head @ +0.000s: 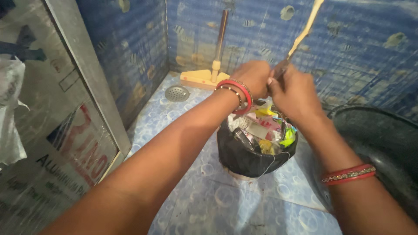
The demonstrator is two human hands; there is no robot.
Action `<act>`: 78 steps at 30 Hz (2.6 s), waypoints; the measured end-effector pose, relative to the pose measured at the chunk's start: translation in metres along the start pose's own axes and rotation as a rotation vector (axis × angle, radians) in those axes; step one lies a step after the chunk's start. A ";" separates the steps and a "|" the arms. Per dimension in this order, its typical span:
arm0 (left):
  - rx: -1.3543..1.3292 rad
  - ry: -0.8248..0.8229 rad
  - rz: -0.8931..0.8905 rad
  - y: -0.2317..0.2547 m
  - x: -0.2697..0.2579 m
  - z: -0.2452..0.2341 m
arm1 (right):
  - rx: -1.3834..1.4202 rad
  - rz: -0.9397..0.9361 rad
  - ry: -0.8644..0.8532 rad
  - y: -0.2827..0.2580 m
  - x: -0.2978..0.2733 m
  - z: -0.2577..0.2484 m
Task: The person cleans a flexible hose by hand, repeatedly rubbing and wiping along its length while holding it over a bin.
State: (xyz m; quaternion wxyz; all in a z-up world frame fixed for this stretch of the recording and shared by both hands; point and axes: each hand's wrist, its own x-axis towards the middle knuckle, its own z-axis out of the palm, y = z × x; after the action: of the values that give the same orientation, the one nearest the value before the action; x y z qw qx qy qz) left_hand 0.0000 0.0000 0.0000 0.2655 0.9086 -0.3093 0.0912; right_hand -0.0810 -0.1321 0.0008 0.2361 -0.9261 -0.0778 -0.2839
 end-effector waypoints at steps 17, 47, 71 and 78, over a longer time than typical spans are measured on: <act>-0.075 -0.019 0.054 -0.039 -0.007 0.078 | -0.033 -0.105 0.037 0.060 -0.030 0.064; -0.120 0.203 0.073 -0.018 0.012 0.047 | 0.076 -0.105 0.019 0.024 -0.005 0.012; -0.157 0.087 0.051 -0.039 0.004 0.106 | -0.081 -0.127 -0.095 0.078 -0.025 0.058; -0.173 0.164 0.100 -0.019 0.015 0.071 | -0.030 -0.113 -0.031 0.054 -0.009 0.016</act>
State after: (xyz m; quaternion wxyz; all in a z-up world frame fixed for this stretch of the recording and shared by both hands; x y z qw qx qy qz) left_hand 0.0235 -0.0327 -0.0631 0.3624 0.8552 -0.3381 0.1513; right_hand -0.0654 -0.1722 -0.0366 0.2045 -0.9278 -0.1295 -0.2838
